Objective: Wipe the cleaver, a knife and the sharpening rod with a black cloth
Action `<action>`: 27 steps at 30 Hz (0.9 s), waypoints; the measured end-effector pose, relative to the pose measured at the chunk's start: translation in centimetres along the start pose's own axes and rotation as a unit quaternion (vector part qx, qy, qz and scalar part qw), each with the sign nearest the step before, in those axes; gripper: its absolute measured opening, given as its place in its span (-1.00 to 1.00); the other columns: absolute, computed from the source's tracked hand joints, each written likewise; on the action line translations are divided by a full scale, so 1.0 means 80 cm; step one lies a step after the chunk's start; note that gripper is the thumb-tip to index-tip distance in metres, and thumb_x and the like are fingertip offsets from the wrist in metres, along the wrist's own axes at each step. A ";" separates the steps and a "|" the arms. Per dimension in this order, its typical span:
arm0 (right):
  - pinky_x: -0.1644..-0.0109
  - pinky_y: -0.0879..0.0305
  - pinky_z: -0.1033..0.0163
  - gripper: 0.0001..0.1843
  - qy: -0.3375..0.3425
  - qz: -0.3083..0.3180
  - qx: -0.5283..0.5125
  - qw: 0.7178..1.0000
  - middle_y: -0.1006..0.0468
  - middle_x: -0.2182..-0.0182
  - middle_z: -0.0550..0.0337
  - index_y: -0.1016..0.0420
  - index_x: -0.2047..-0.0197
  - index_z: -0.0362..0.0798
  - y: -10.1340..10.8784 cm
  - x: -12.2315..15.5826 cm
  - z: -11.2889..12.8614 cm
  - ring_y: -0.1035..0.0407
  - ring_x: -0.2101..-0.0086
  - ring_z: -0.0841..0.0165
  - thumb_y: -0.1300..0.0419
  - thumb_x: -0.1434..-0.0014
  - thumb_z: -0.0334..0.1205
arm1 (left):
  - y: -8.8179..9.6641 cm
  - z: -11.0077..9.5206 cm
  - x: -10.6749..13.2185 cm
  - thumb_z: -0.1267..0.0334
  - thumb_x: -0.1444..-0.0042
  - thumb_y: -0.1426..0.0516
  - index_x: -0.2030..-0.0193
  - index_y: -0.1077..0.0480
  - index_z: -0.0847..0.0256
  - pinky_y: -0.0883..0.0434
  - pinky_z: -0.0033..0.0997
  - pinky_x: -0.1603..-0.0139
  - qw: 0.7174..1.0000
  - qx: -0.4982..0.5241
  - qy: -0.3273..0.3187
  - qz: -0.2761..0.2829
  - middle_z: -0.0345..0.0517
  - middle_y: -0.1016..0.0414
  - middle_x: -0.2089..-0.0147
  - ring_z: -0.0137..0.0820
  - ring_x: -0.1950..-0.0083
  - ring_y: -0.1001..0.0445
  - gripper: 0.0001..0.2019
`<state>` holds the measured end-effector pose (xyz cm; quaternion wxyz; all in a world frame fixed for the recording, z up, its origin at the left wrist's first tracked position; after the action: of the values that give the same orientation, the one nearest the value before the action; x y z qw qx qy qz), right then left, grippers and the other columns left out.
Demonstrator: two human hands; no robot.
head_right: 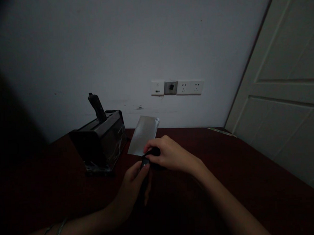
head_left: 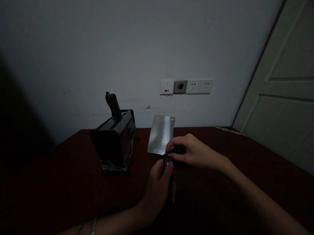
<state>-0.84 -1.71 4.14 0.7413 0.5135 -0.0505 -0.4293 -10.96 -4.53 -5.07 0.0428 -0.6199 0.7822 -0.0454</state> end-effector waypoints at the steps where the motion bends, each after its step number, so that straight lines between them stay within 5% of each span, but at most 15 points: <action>1: 0.33 -0.26 0.35 -0.86 -0.001 0.006 0.001 1.000 -0.54 0.42 0.23 -0.48 0.28 -0.08 0.003 0.001 -0.001 -0.39 0.43 0.45 -0.16 -0.05 -0.37 | 0.000 -0.001 0.000 -0.01 -0.12 0.00 0.40 -0.17 0.21 -0.12 -0.65 0.81 1.000 0.000 -0.004 0.003 -0.41 -0.17 0.72 -0.61 0.79 -0.11 -0.70; 27: 0.34 -0.25 0.34 -0.85 0.019 -0.068 0.007 0.997 -0.53 0.45 0.24 -0.49 0.31 -0.10 0.002 -0.002 0.008 -0.38 0.45 0.46 -0.15 0.00 -0.40 | -0.003 -0.014 0.001 0.06 -0.13 0.01 0.39 -0.15 0.20 -0.13 -0.65 0.83 1.000 0.001 0.012 0.017 -0.42 -0.16 0.73 -0.61 0.81 -0.12 -0.76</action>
<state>-1.16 -2.09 4.63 0.7074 0.5292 -0.0046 -0.4686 -10.86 -4.64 -3.94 0.0350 -0.6063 0.7927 -0.0531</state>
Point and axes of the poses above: each hand's wrist, its own x-axis away from the middle knuckle, its own y-axis out of the back of the hand, z = x × y, the point moved 5 cm from there along -x, towards the middle knuckle
